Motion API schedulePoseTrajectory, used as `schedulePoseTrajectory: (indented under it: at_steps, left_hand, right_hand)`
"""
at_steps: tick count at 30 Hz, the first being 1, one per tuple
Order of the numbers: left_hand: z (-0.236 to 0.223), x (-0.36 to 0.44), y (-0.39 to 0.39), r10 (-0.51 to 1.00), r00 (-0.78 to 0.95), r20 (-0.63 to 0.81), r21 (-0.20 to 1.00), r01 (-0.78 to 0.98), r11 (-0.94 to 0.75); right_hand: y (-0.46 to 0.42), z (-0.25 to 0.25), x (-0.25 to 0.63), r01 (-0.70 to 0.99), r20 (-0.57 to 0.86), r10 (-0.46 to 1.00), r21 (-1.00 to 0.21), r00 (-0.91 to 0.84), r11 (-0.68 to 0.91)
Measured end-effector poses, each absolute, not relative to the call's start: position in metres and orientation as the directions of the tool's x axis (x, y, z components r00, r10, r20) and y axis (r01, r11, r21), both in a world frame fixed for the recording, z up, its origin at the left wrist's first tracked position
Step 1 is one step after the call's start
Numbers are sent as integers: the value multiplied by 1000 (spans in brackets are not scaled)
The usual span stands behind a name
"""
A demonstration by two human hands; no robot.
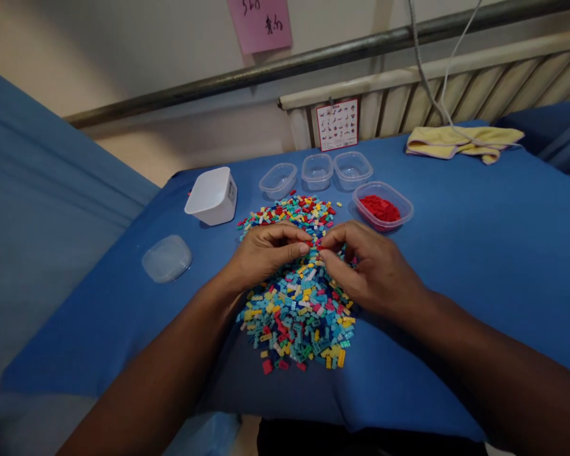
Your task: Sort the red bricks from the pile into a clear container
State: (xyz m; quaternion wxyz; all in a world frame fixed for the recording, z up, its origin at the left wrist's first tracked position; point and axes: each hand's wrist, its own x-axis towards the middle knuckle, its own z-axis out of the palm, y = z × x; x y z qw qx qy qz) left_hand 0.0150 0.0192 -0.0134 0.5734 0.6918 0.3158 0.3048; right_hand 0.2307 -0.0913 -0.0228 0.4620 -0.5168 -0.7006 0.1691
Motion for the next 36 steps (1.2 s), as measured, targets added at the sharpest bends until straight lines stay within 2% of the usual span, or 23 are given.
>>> schedulePoseTrajectory:
  at_steps: [5,12,22,28,32,36]
  left_hand:
    - [-17,25,7,750,661,-9,1000,24,-10]
    - [-16,38,-6,815,574,-74,991,-48,123]
    - [-19,39,-7,822,548,-154,964,-100,248]
    - [-18,38,-6,844,525,-110,982,-71,173]
    - [-17,38,-7,843,536,-41,994,-62,88]
    - [-20,37,-7,858,511,-42,993,-70,90]
  right_hand:
    - [-86,-30,227,521,470,882,-762,34,385]
    - [-81,-35,223,389,366,920,-875,141,289]
    - [-78,-39,231,519,445,886,-791,127,323]
    - [-79,-39,227,494,457,882,-797,116,347]
    - [-78,-40,225,413,437,891,-839,123,354]
    - [-76,-37,227,391,479,871,-827,111,405]
